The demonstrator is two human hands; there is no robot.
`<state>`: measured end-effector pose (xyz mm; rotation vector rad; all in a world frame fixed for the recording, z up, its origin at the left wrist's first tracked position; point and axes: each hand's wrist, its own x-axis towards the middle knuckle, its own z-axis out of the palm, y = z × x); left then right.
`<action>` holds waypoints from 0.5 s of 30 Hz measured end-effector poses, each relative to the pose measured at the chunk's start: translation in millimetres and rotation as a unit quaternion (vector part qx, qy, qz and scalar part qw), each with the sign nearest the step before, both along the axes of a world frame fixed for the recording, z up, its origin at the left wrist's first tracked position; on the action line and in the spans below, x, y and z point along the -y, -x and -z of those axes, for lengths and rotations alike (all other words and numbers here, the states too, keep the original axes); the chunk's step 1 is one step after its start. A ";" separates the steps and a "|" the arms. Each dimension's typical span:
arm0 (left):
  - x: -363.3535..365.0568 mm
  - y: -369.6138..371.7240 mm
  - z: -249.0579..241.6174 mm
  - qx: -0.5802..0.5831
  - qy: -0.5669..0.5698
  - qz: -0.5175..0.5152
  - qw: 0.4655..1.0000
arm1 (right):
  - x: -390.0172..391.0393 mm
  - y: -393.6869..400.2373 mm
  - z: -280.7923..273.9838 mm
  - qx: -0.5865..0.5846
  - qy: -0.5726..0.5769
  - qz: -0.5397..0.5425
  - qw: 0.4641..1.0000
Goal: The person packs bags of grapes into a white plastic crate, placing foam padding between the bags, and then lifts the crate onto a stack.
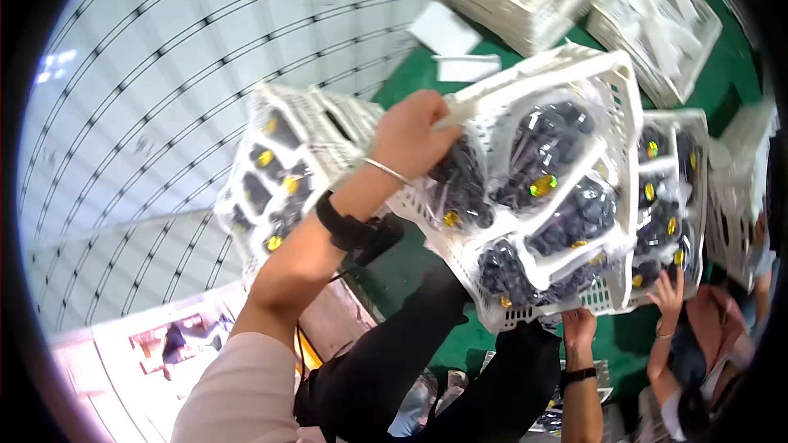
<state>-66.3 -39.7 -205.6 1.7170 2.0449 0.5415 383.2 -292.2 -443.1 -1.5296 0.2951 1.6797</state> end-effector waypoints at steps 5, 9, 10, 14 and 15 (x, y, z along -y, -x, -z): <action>52.2 26.1 -115.0 0.037 0.040 -0.127 0.990 | -27.8 -20.9 -46.0 -0.004 -0.043 -0.098 0.994; 136.8 71.1 -184.8 0.099 0.008 -0.269 0.958 | -93.7 4.1 -156.8 0.117 -0.041 -0.147 0.981; 161.4 83.4 -192.0 0.066 0.000 -0.283 0.957 | -114.4 8.6 -187.8 0.131 -0.065 -0.174 0.974; 265.3 136.2 -221.4 0.106 0.010 -0.428 0.898 | -179.0 96.0 -321.6 0.156 -0.302 -0.299 0.891; 295.2 152.1 -211.1 0.111 0.029 -0.456 0.883 | -191.4 98.6 -320.6 0.168 -0.344 -0.307 0.871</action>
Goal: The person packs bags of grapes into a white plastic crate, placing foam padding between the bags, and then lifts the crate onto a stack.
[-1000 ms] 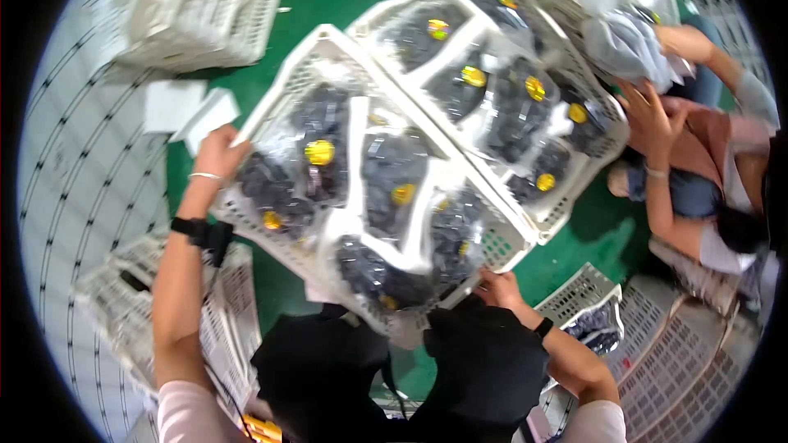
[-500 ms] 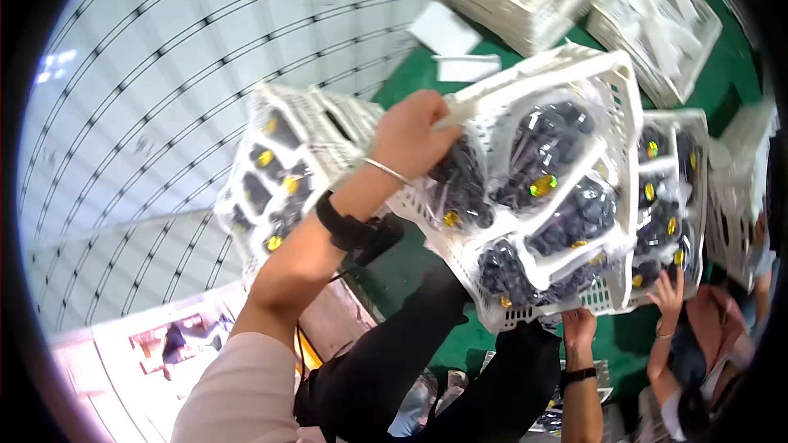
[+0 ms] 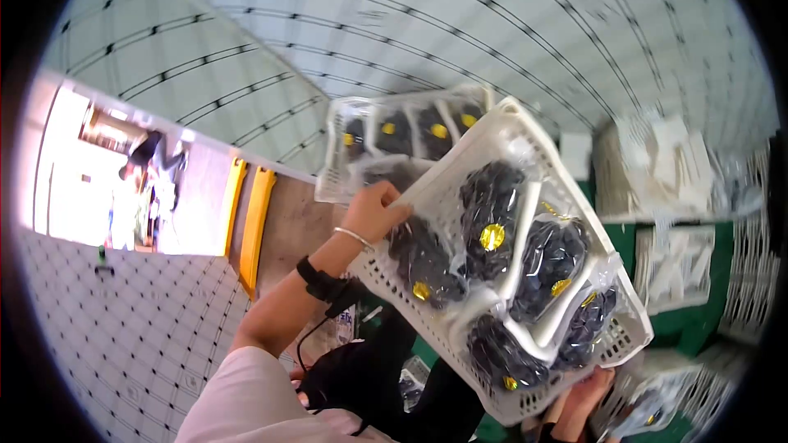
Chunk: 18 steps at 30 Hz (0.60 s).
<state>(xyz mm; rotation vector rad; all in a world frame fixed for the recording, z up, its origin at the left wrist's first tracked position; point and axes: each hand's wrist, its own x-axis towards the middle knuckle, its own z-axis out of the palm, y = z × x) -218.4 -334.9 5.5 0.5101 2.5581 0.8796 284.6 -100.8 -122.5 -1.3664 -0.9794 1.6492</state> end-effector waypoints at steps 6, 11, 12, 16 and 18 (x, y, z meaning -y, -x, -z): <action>146.5 65.9 26.1 -0.018 0.092 -0.145 0.985 | -47.0 173.9 -81.3 0.158 0.070 -0.183 0.968; 202.5 137.5 33.4 0.043 0.058 -0.290 0.954 | -45.2 350.9 -100.0 0.321 -0.349 -0.498 0.727; 208.2 153.5 37.4 0.050 0.061 -0.298 0.951 | -52.1 379.7 -95.4 0.327 -0.382 -0.548 0.668; 224.7 203.0 74.1 0.064 0.021 -0.327 0.943 | -64.0 469.6 -60.1 0.269 -0.213 -0.522 0.780; 224.8 221.7 90.8 0.059 0.038 -0.340 0.938 | -63.5 511.3 -70.6 0.270 -0.311 -0.575 0.707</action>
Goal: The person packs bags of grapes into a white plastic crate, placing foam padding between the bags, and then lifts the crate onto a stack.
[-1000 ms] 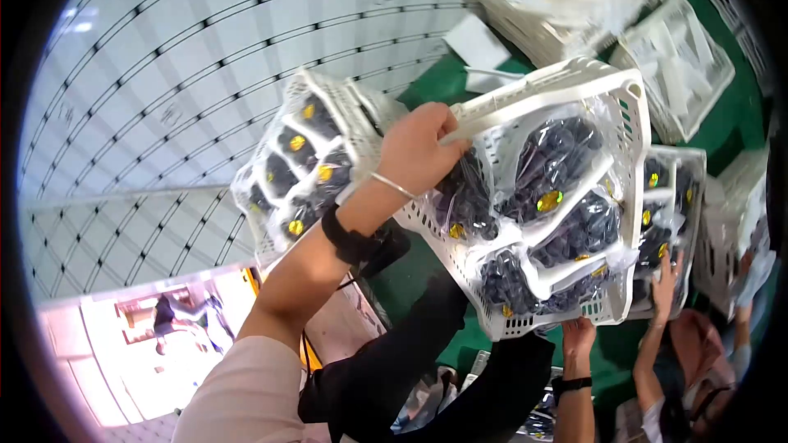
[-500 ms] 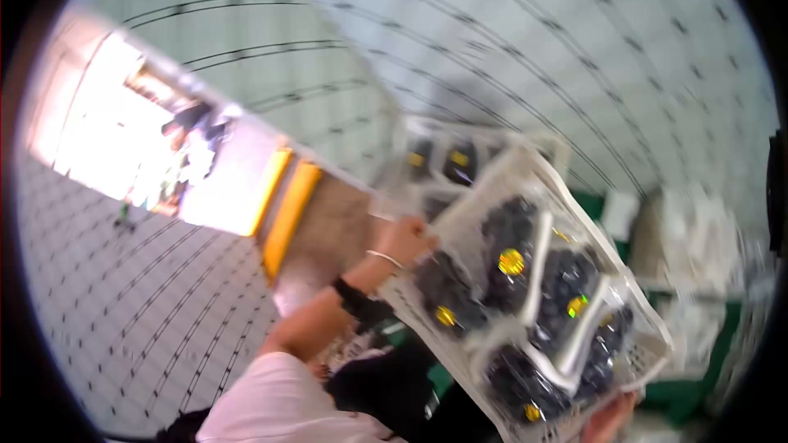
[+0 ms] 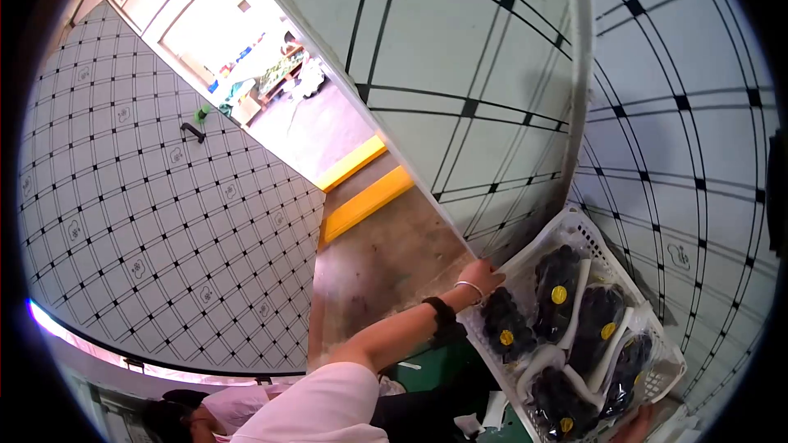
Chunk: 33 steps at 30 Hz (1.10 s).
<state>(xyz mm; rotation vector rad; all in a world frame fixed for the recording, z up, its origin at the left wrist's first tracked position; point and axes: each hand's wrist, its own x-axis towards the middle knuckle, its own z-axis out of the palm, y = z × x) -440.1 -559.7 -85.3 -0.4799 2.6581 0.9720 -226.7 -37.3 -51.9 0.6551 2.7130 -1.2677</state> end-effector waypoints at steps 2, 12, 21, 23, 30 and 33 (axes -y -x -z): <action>-6.8 16.1 -7.9 0.044 -0.068 -0.038 0.996 | 13.9 35.6 -11.5 -0.011 0.164 0.047 0.985; 27.3 35.4 92.7 0.039 0.408 0.480 0.776 | -32.0 36.4 103.5 -0.096 0.339 0.260 0.899; 29.8 103.0 59.9 -0.082 0.095 0.129 0.984 | 72.4 50.3 30.5 0.002 -0.001 0.324 0.946; 38.9 118.1 57.7 -0.037 0.194 0.180 0.964 | 76.6 51.1 25.1 0.012 0.023 0.350 0.937; 74.6 135.3 52.4 -0.051 0.086 0.182 0.978 | 100.7 35.4 -9.1 0.021 0.061 0.363 0.929; 64.5 151.1 37.4 -0.038 0.100 0.161 0.981 | 97.7 39.1 -7.0 0.036 0.091 0.356 0.929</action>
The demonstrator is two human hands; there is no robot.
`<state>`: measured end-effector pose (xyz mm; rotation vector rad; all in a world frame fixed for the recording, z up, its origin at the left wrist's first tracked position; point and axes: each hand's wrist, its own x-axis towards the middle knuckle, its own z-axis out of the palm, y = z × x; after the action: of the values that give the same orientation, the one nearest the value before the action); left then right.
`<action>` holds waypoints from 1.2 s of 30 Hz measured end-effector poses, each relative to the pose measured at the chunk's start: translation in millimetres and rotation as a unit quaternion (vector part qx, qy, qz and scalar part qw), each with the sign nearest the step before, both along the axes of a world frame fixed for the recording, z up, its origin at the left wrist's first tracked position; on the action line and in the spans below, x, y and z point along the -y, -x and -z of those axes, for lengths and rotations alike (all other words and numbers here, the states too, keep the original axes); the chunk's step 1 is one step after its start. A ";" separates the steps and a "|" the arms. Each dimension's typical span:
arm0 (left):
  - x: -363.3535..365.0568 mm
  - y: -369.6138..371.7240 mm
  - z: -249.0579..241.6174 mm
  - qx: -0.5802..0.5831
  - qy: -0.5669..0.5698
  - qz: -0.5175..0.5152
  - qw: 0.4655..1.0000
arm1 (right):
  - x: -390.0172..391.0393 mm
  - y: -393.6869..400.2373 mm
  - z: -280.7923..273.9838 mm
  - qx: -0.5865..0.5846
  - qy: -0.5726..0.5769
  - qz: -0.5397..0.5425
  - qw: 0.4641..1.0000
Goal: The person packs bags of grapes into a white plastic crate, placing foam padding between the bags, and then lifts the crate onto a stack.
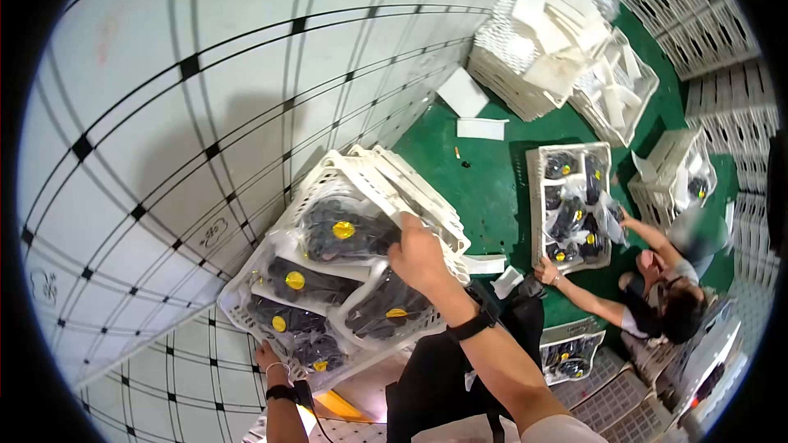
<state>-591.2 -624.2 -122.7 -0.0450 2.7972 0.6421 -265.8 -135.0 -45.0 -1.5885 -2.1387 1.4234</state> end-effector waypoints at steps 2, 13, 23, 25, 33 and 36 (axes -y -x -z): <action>2.6 17.1 3.4 0.026 0.006 -0.043 0.999 | -9.3 6.0 3.3 -0.019 -0.005 0.001 1.000; -20.7 1.2 0.4 0.096 0.021 -0.127 0.987 | -35.1 37.3 12.7 0.002 -0.047 -0.008 0.999; -27.3 -8.8 -5.2 0.137 -0.146 -0.149 0.968 | -32.1 17.3 3.2 0.080 -0.060 0.012 0.995; -25.7 -6.7 -10.0 0.148 -0.066 -0.145 0.976 | -32.1 19.8 10.0 0.078 -0.067 0.005 0.995; 32.9 -3.9 9.3 0.146 -0.072 -0.126 0.979 | -24.4 20.3 12.3 0.054 -0.102 0.005 0.993; 54.0 -7.4 23.8 0.085 0.039 -0.101 0.990 | -23.6 21.3 8.0 0.059 -0.023 -0.019 0.998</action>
<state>-583.8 -678.2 -146.5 -0.3848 2.6706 0.5449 -287.1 -111.4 -52.9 -1.6646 -2.2599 1.3122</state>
